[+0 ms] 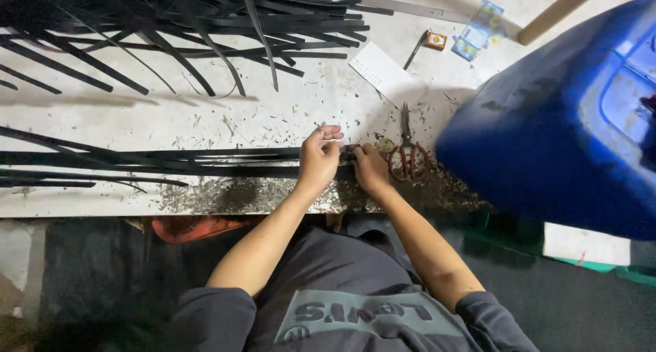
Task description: Sanding the edges of thin leather strips using a small piece of sandpaper at a finishing station.
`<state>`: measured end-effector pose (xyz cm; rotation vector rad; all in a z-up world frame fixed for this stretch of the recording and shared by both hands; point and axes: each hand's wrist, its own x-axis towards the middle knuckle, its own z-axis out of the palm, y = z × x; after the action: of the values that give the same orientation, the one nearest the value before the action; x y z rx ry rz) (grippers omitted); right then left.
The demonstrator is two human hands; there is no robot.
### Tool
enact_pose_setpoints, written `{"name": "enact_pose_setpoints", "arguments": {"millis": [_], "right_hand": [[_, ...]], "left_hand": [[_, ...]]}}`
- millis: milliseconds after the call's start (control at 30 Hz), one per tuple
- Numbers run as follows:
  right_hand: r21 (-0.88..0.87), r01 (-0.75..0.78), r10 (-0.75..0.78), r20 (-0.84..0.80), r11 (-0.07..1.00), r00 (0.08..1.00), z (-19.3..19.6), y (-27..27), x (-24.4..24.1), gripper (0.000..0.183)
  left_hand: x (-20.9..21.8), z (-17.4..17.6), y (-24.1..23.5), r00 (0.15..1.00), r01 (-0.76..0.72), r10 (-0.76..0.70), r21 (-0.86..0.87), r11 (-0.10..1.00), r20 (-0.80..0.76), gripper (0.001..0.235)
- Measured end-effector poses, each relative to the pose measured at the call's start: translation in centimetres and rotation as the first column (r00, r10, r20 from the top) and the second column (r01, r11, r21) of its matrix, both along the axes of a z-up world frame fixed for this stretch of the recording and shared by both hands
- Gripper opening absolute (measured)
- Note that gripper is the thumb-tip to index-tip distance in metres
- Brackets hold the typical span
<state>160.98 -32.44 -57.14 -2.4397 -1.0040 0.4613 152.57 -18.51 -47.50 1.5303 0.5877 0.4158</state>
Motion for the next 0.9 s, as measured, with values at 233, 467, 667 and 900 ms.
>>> {"name": "enact_pose_setpoints", "arguments": {"millis": [233,467,667,900], "right_hand": [[0.5,0.205,0.055,-0.457,0.841,0.888,9.5,-2.3,3.2,0.015],[0.712,0.422,0.043,-0.534,0.562,0.844,20.3,-7.6,6.7,0.015],[0.77,0.557,0.135,-0.616,0.312,0.776,22.6,-9.8,6.6,0.015],[0.799,0.569,0.234,-0.601,0.192,0.764,21.6,-10.3,7.2,0.022]], "left_hand": [[2.1,4.1,1.0,0.965,0.256,-0.216,0.362,0.896,-0.146,0.035],[3.9,15.6,-2.8,0.877,0.337,-0.477,0.627,0.702,0.063,0.03],[5.7,21.4,-5.4,0.836,0.294,-0.533,0.714,0.636,0.131,0.023],[6.4,22.1,-6.5,0.836,0.26,-0.522,0.715,0.649,0.17,0.02]]}}
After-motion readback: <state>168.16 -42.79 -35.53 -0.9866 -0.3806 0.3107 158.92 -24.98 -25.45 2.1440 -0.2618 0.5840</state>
